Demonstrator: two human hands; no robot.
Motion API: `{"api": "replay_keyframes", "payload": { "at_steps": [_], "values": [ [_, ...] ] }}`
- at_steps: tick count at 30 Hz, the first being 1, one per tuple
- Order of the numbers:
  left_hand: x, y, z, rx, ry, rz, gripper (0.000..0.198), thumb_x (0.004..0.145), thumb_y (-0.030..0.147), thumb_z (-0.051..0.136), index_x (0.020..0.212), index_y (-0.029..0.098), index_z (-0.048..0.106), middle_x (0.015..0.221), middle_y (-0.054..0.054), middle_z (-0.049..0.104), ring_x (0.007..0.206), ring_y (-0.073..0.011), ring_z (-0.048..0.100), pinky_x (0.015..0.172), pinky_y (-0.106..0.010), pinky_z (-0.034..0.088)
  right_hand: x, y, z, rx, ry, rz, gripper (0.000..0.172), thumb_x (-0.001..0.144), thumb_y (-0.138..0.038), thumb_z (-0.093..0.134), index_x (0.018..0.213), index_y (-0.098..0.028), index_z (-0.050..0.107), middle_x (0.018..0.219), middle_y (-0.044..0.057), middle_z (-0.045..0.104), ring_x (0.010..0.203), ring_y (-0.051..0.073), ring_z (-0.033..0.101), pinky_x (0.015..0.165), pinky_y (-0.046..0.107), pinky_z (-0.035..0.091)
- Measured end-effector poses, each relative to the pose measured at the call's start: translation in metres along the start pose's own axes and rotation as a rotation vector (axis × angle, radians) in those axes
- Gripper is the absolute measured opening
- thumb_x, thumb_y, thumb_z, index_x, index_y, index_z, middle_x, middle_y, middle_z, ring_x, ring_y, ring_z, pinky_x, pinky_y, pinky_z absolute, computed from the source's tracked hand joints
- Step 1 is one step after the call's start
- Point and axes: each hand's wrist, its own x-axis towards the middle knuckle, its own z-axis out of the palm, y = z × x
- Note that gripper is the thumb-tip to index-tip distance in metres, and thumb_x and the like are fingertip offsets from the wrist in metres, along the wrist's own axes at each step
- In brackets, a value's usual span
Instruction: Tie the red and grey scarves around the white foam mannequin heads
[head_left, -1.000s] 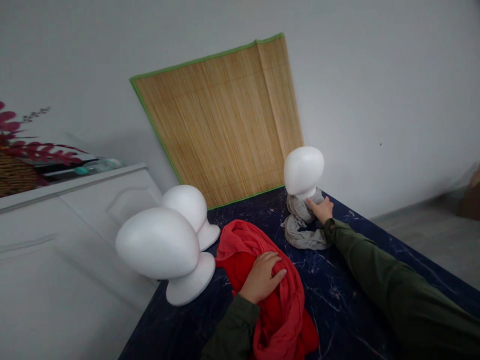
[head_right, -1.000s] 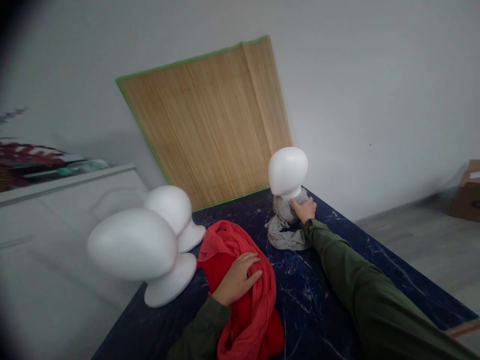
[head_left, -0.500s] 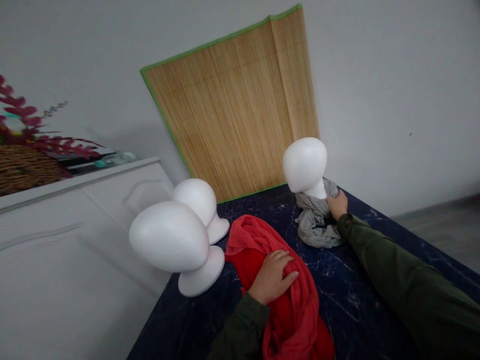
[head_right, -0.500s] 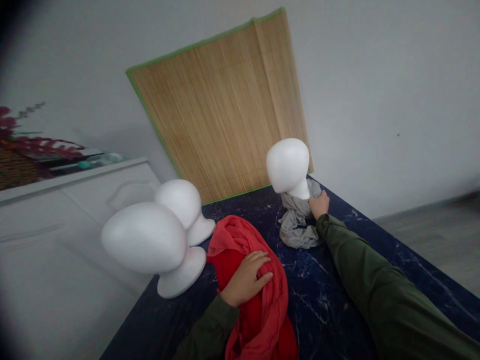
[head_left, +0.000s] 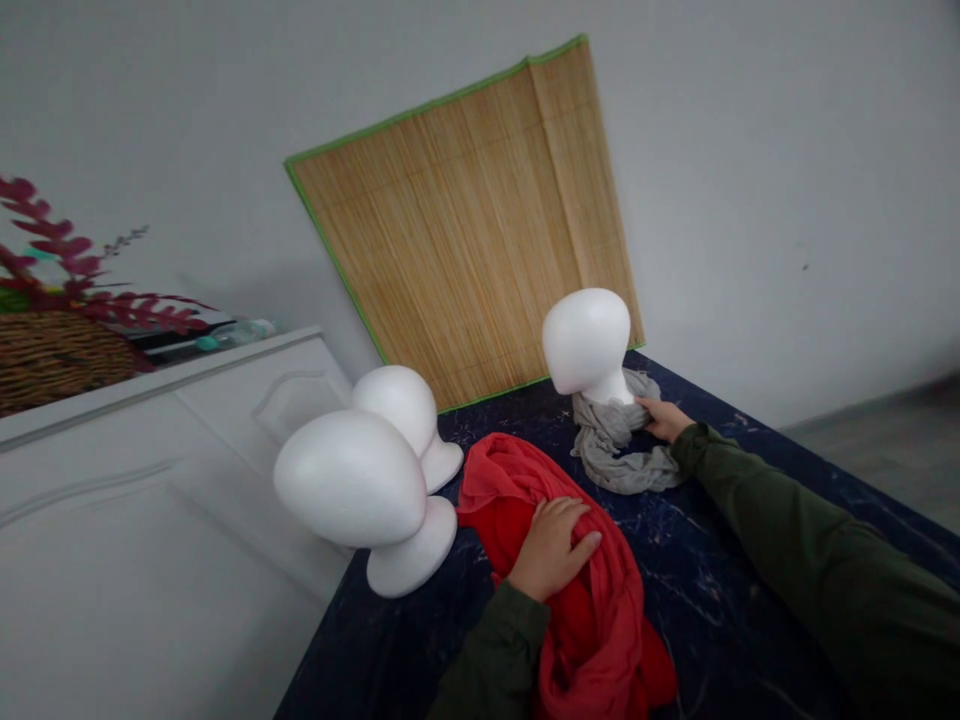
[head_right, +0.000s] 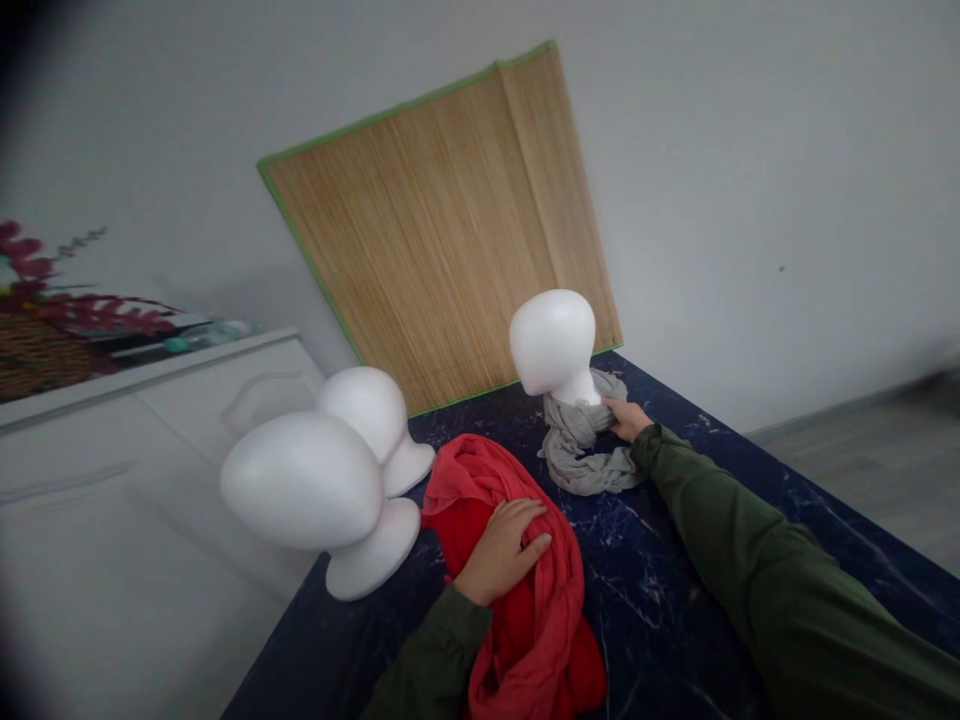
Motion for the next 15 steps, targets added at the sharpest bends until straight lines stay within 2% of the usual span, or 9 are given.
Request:
{"api": "replay_keyframes", "payload": {
  "at_steps": [4,8,10,13,14,15],
  "values": [
    [-0.001,-0.003,-0.002,-0.042,0.107,-0.01,0.036,0.083,0.036,0.043,0.114,0.019,0.049,0.116,-0.007,0.056,0.11,-0.0188,0.048,0.103,-0.043,0.026,-0.028,-0.005,0.02,0.186,-0.062,0.103,0.024,0.076,-0.023,0.046,0.099,-0.015,0.05,0.077,0.008,0.063,0.072,0.021,0.062,0.06,0.034,0.052],
    [-0.004,-0.009,-0.005,-0.076,0.374,-0.061,0.032,0.086,0.033,0.038,0.111,0.018,0.05,0.113,-0.01,0.056,0.107,-0.0191,0.05,0.095,-0.038,0.038,-0.079,-0.013,0.046,0.341,-0.137,0.093,0.028,0.077,-0.028,0.047,0.102,-0.015,0.049,0.087,0.009,0.063,0.082,0.02,0.061,0.065,0.03,0.053],
    [-0.006,-0.012,-0.006,-0.067,0.528,-0.098,0.042,0.083,0.036,0.043,0.12,0.016,0.04,0.121,-0.013,0.048,0.11,-0.0217,0.047,0.092,-0.039,0.04,-0.11,-0.015,0.06,0.392,-0.194,0.091,0.026,0.077,-0.028,0.047,0.099,-0.014,0.051,0.089,0.009,0.064,0.084,0.019,0.061,0.067,0.029,0.053],
    [-0.008,-0.016,-0.009,0.015,0.712,-0.191,0.073,0.072,0.044,0.055,0.128,0.006,0.026,0.13,-0.023,0.033,0.12,-0.0302,0.035,0.095,-0.044,0.035,-0.153,-0.012,0.076,0.435,-0.277,0.108,0.027,0.074,-0.029,0.05,0.096,-0.014,0.053,0.086,0.009,0.064,0.082,0.02,0.061,0.067,0.029,0.052],
    [-0.009,-0.018,-0.012,0.039,0.748,-0.232,0.074,0.071,0.045,0.056,0.126,0.004,0.028,0.128,-0.025,0.034,0.12,-0.0322,0.033,0.095,-0.045,0.034,-0.163,-0.011,0.078,0.436,-0.301,0.105,0.028,0.074,-0.029,0.051,0.097,-0.014,0.053,0.086,0.009,0.064,0.081,0.02,0.061,0.067,0.029,0.052],
    [-0.01,-0.02,-0.015,0.046,0.757,-0.265,0.066,0.073,0.044,0.053,0.121,0.003,0.034,0.123,-0.024,0.04,0.118,-0.0324,0.036,0.094,-0.045,0.035,-0.17,-0.01,0.079,0.428,-0.316,0.09,0.029,0.074,-0.03,0.05,0.099,-0.015,0.053,0.087,0.009,0.064,0.082,0.019,0.061,0.067,0.029,0.052]
  ]
}}
